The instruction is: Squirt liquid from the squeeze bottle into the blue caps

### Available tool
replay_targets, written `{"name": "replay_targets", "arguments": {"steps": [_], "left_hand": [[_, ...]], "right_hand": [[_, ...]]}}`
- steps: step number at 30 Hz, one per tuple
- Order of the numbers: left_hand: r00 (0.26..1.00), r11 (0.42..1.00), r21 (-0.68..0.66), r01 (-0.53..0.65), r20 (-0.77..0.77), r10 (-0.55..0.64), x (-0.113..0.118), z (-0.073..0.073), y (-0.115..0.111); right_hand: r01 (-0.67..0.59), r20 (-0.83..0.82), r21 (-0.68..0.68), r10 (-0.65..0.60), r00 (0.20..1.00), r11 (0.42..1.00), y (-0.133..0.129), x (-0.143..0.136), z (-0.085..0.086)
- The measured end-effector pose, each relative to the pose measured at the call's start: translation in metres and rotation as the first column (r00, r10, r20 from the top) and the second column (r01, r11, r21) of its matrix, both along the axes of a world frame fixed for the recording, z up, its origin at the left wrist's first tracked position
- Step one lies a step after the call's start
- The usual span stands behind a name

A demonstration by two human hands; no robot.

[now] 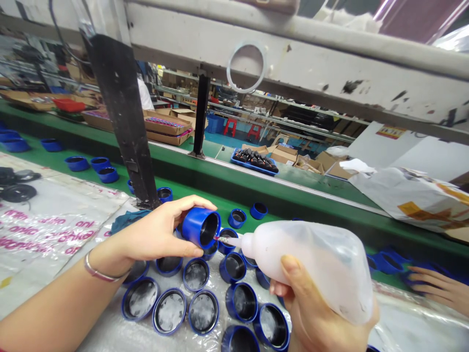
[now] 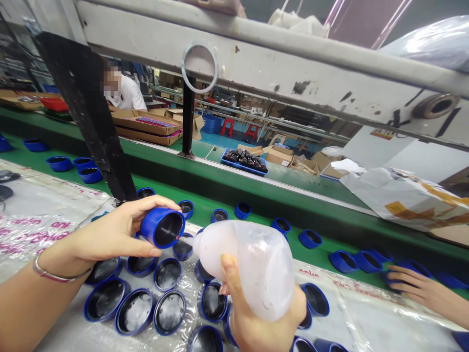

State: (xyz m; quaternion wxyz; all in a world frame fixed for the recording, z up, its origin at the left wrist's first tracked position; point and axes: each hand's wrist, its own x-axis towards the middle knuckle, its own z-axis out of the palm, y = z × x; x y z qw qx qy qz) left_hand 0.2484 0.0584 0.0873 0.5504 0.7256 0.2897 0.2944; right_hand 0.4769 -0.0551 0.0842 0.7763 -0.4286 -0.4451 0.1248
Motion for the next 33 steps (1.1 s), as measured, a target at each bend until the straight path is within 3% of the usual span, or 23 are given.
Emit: {"name": "replay_targets", "arguments": {"steps": [8,27,33], "left_hand": [[1.0,1.0,0.024,-0.012,0.006,0.012,0.002,-0.003,-0.001],[0.987,0.997,-0.052,0.052,0.157,-0.043,0.01,-0.015,0.0],[0.975,0.992,-0.069,0.109,0.201,-0.093,0.013,-0.018,0.001]], "right_hand": [[-0.052,-0.067,-0.007,0.051,0.996,0.999,-0.001,0.002,-0.001],[-0.042,0.075,0.008,0.041,0.996,0.999,-0.005,-0.002,-0.006],[-0.053,0.124,-0.046,0.058,0.991,0.998,-0.007,-0.001,-0.009]]}}
